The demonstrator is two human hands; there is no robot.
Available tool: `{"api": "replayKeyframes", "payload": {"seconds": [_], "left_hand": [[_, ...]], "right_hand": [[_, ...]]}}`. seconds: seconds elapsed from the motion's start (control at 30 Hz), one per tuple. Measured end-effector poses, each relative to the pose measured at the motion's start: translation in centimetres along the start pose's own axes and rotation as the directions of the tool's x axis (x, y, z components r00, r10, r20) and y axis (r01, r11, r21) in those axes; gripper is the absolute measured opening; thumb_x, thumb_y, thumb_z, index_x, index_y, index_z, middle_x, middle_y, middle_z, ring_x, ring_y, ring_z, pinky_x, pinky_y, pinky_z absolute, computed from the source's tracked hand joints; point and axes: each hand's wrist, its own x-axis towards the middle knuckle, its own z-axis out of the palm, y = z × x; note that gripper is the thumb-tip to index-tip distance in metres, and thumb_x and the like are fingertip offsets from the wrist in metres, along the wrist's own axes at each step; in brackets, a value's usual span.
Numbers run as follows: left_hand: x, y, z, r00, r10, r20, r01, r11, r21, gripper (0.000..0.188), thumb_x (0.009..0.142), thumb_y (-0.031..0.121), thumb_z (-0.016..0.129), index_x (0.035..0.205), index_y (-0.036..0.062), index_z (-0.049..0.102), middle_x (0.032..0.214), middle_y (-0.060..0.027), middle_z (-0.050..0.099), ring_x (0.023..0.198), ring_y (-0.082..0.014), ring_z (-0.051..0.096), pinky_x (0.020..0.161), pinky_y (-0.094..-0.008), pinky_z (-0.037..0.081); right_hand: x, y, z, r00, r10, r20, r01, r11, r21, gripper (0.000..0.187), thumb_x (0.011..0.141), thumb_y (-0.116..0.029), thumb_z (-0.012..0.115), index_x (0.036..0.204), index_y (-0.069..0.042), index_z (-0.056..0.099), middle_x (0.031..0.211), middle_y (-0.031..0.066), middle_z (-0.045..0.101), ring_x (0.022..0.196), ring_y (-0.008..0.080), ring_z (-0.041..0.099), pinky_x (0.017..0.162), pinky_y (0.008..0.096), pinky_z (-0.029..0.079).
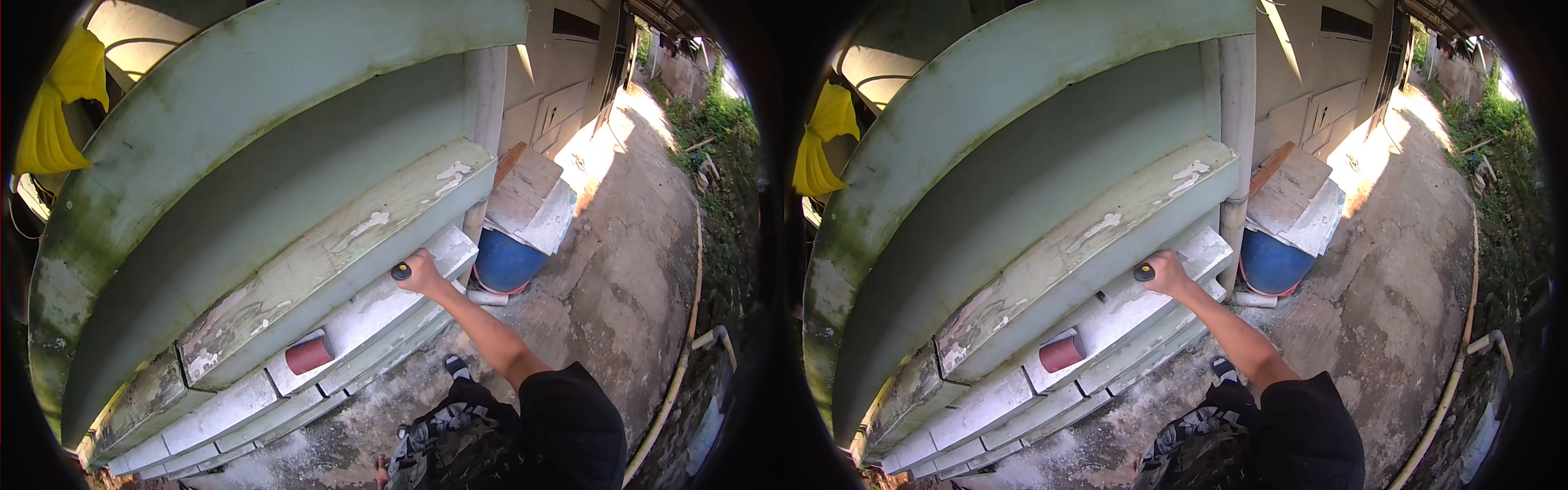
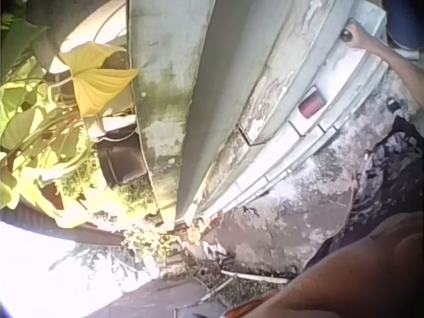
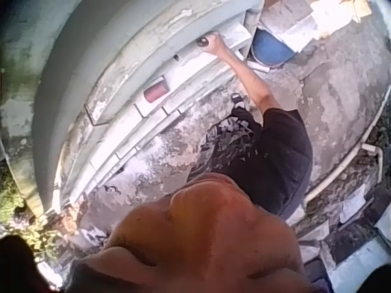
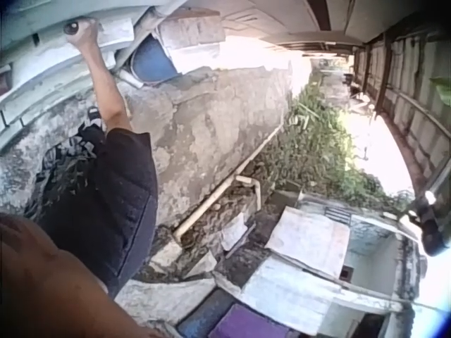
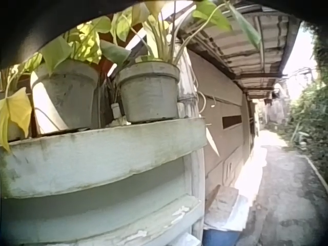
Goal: The recorder is using a putty knife to scrape old paint from a concrete ledge and then uses a sanding block to smooth the surface.
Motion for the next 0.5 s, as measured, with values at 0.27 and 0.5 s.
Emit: {"api": "replayKeyframes", "payload": {"seconds": [0.27, 0.5], "left_hand": [[-0.8, 1.4, -1.0, 1.0, 0.014, -0.003, -0.014, 0.996, 0.087, 0.048, 0.102, 0.051, 0.051, 0.128, 0.0106, 0.053, 0.107, -0.0178, 0.07, 0.084, -0.0303, 0.067, 0.071, -0.0382, 0.054], [-1.7, 5.7, 1.5, 0.999, 0.041, 0.018, -0.044, 0.988, 0.15, 0.047, 0.102, 0.05, 0.051, 0.128, 0.0105, 0.053, 0.106, -0.0175, 0.07, 0.083, -0.0298, 0.067, 0.07, -0.0382, 0.054]], "right_hand": [[-0.1, 0.3, -1.1, 0.994, -0.06, 0.089, 0.057, 0.998, 0.035, 0.013, 0.063, -0.004, 0.072, 0.07, -0.012, 0.064, 0.071, 0.0075, 0.068, 0.067, 0.028, 0.068, 0.063, 0.0408, 0.054], [-0.6, 0.4, -1.4, 0.982, -0.185, 0.042, 0.182, 0.981, 0.065, 0.024, 0.071, -0.003, 0.072, 0.06, -0.008, 0.052, 0.056, 0.01, 0.058, 0.053, 0.0275, 0.063, 0.053, 0.0398, 0.049]]}}
